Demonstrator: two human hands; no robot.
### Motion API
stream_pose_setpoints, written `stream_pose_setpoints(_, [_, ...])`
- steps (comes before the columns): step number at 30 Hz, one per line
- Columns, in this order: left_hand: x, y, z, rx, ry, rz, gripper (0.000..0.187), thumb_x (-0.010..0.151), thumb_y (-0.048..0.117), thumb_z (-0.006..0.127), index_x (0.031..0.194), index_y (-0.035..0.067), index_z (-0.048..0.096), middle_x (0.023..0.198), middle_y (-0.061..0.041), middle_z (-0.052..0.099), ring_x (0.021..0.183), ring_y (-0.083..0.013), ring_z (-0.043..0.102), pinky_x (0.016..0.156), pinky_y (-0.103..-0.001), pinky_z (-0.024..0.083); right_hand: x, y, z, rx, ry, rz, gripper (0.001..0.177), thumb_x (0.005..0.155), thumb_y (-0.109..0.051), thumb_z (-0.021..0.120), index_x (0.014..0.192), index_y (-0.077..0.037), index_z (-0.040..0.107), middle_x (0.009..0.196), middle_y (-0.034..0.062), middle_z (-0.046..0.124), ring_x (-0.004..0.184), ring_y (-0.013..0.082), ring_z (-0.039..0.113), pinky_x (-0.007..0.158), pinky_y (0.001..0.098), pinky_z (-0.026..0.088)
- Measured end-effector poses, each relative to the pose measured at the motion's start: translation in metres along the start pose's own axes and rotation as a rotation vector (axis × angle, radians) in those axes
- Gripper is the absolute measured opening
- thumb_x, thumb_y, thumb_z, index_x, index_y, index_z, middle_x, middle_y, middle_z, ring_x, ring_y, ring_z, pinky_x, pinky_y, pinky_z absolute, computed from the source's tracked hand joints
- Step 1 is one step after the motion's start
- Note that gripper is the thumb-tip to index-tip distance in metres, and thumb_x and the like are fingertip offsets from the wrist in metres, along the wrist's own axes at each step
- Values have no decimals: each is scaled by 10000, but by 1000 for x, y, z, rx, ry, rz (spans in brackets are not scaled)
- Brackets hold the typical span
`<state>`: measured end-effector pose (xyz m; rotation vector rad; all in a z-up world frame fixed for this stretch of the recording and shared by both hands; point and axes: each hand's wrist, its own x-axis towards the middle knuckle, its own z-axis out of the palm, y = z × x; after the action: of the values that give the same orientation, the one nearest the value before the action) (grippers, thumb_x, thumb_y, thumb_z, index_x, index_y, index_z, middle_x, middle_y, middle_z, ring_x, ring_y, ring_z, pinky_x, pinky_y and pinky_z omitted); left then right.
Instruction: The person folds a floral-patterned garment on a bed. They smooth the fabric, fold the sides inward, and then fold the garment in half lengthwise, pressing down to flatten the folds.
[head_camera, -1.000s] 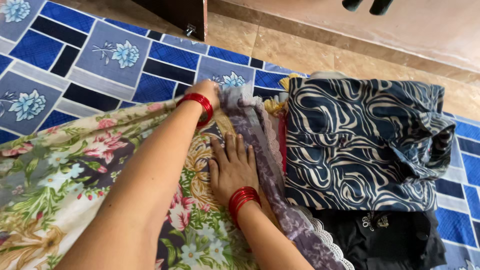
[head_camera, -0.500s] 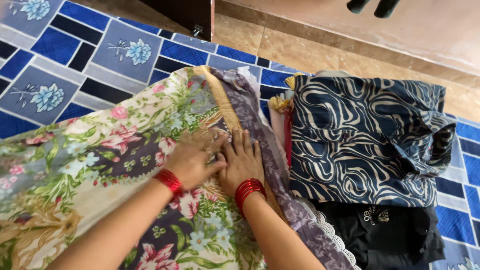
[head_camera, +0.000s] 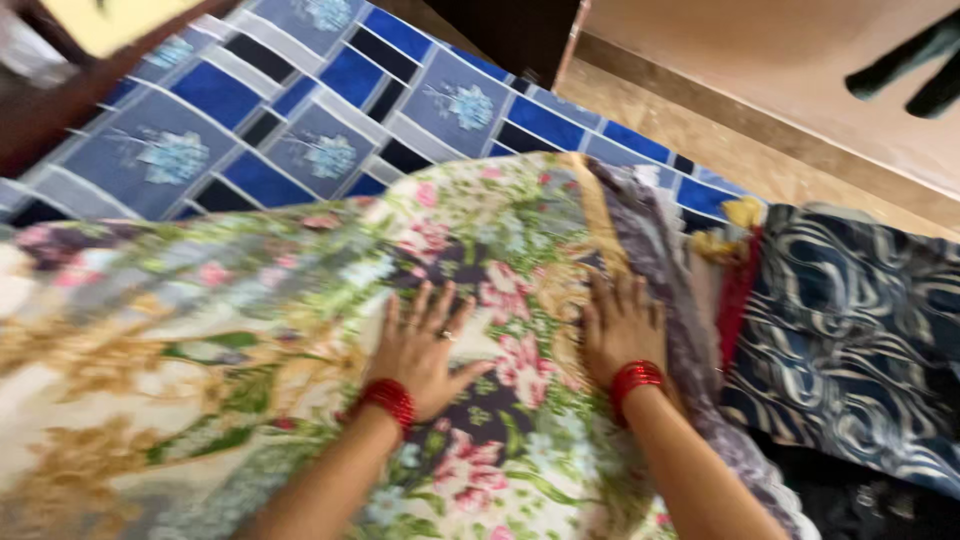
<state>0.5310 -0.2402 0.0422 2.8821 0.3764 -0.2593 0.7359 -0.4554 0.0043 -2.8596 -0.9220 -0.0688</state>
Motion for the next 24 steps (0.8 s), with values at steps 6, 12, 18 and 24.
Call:
stream_pose_setpoints(6, [-1, -20, 33, -219, 690, -180, 601, 997, 437, 467, 1527, 157, 419, 1623, -127, 339, 1538, -356, 225, 1240, -591, 117, 45, -121, 18, 446, 56, -145, 693, 1017, -455, 519, 1587, -129, 299, 1669, 215, 225, 1555, 399, 217, 1243, 462, 180])
stream_pose_setpoints(12, [19, -109, 41, -356, 1085, -411, 453, 1050, 355, 496, 1459, 161, 523, 1562, -125, 478, 1530, -365, 321, 1270, -596, 210, 43, -225, 42, 530, -78, -451, 608, 960, -369, 574, 1513, -148, 449, 1657, 217, 260, 1436, 404, 385, 1172, 428, 349])
stream_pose_setpoints(18, [20, -267, -6, -39, 628, -713, 479, 931, 345, 505, 1400, 275, 569, 1563, -103, 442, 1455, -398, 305, 1088, -656, 226, 44, -217, 56, 408, 147, -399, 571, 1041, -385, 556, 1549, -148, 449, 1620, 110, 389, 1496, 365, 440, 1234, 486, 337])
stream_pose_setpoints(24, [0, -331, -24, -212, 538, -766, 121, 896, 329, 742, 1004, 273, 746, 1311, 4, 658, 1283, -356, 526, 1007, -542, 470, 92, -224, 35, 508, 116, -170, 608, 973, -282, 566, 1541, -259, 350, 1718, 147, 153, 1243, 372, 618, 889, 442, 578])
